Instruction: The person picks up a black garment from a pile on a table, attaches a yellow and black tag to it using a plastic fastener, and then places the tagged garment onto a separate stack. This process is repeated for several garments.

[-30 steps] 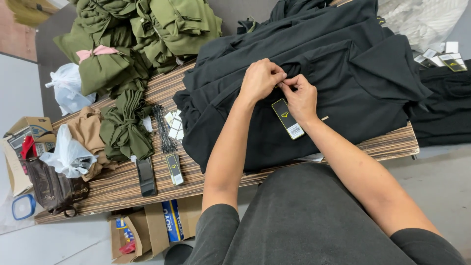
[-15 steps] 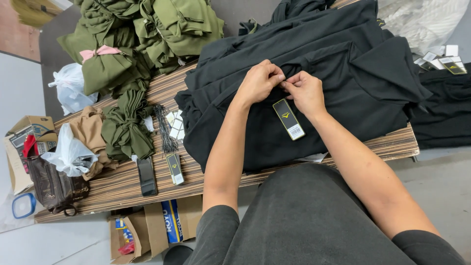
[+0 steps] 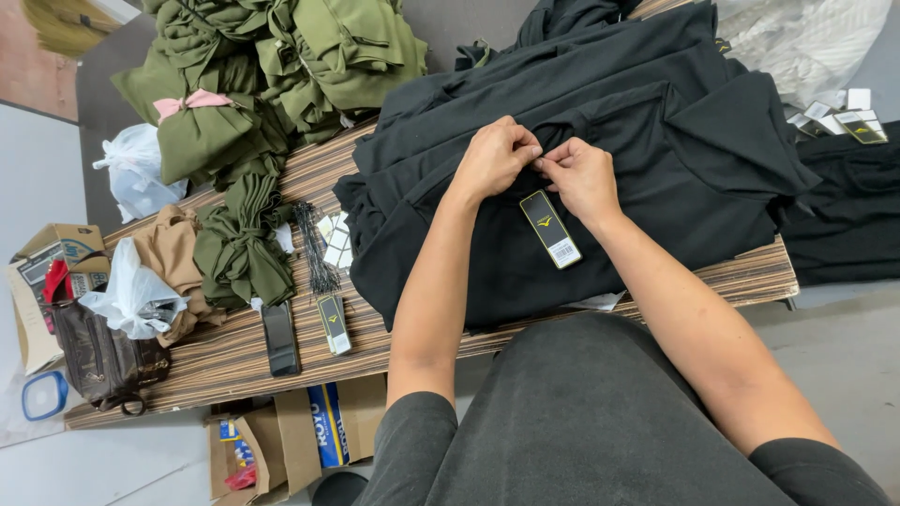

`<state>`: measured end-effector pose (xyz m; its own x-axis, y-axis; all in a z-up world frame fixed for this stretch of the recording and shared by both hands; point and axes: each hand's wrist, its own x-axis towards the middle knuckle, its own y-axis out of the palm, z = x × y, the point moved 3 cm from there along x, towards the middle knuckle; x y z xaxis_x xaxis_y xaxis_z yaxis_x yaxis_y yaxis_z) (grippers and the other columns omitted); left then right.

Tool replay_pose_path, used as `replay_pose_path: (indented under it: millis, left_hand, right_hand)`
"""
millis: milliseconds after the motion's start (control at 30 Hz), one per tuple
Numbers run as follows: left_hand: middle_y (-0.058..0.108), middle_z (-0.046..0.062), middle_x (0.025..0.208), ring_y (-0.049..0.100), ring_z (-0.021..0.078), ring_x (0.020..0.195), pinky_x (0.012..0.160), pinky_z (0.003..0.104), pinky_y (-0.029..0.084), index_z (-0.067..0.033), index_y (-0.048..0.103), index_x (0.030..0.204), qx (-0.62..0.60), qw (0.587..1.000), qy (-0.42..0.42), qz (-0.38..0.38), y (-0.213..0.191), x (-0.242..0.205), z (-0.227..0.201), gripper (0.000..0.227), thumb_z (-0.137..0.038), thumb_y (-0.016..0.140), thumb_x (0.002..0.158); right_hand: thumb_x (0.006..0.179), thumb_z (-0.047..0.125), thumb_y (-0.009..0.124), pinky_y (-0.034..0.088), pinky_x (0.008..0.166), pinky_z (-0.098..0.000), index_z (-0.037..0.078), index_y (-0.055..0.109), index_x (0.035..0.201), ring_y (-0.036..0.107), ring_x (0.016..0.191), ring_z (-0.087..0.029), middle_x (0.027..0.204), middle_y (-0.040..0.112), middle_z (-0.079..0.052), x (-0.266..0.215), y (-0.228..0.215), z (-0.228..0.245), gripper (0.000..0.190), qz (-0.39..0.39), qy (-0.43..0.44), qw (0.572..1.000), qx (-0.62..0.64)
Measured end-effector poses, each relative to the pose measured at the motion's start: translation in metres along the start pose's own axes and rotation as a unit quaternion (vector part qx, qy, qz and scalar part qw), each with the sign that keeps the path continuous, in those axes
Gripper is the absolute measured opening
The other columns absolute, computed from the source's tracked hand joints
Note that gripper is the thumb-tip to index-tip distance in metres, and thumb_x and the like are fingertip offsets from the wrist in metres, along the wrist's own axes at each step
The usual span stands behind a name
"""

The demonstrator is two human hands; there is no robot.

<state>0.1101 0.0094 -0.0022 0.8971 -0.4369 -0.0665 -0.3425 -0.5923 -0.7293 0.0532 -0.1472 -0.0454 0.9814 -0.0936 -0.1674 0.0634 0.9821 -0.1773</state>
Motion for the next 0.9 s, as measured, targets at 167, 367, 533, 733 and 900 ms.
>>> replay_pose_path:
  millis: [167, 367, 533, 733, 900]
  left_hand:
    - [0.067, 0.009, 0.091, 0.068, 0.0358, 0.095, 0.087, 0.046, 0.054, -0.0153, 0.078, 0.086, 0.037, 0.999, 0.000, 0.008, 0.008, 0.005, 0.002, 0.011, -0.025, 0.072, 0.088]
    - [0.066, 0.007, 0.086, 0.069, 0.0347, 0.093, 0.083, 0.045, 0.056, -0.0172, 0.077, 0.079, 0.100, 0.995, -0.020, 0.005, 0.017, 0.011, 0.005, 0.012, -0.028, 0.073, 0.082]
    - [0.068, 0.005, 0.081, 0.070, 0.0338, 0.087, 0.078, 0.046, 0.058, -0.0213, 0.077, 0.072, 0.153, 0.987, -0.059, -0.003, 0.027, 0.014, 0.010, 0.013, -0.030, 0.069, 0.078]
    - [0.064, 0.009, 0.088, 0.068, 0.0385, 0.094, 0.082, 0.049, 0.055, -0.0161, 0.074, 0.078, 0.147, 0.989, -0.031, 0.001, 0.032, 0.000, 0.010, 0.020, -0.032, 0.064, 0.083]
    - [0.064, 0.010, 0.092, 0.068, 0.0393, 0.097, 0.085, 0.049, 0.055, -0.0155, 0.074, 0.080, 0.141, 0.989, -0.049, -0.009, 0.029, -0.008, -0.001, 0.021, -0.033, 0.065, 0.086]
  right_hand:
    - [0.090, 0.013, 0.077, 0.059, 0.055, -0.0243, 0.005, 0.074, 0.095, 0.075, 0.066, -0.019, 0.080, 0.076, -0.012, 0.001, 0.003, -0.007, 0.009, -0.010, -0.006, 1.000, -0.016]
    - [0.090, 0.010, 0.074, 0.059, 0.055, -0.0294, 0.006, 0.075, 0.094, 0.075, 0.066, -0.021, 0.077, 0.076, -0.012, 0.006, 0.008, -0.027, 0.005, -0.037, -0.051, 0.996, -0.068]
    - [0.089, 0.014, 0.076, 0.058, 0.064, -0.0405, 0.013, 0.076, 0.095, 0.075, 0.077, -0.027, 0.078, 0.077, -0.007, 0.014, 0.009, -0.049, 0.006, -0.054, -0.107, 0.978, -0.173]
    - [0.090, 0.009, 0.076, 0.061, 0.065, -0.0278, 0.008, 0.072, 0.108, 0.076, 0.075, -0.018, 0.094, 0.078, -0.008, 0.004, 0.002, -0.039, 0.018, -0.005, -0.080, 0.995, -0.061]
    - [0.097, 0.006, 0.066, 0.063, 0.069, -0.0286, 0.006, 0.060, 0.122, 0.077, 0.077, -0.022, 0.106, 0.078, -0.011, -0.004, 0.000, -0.035, 0.026, 0.019, -0.070, 0.997, -0.029]
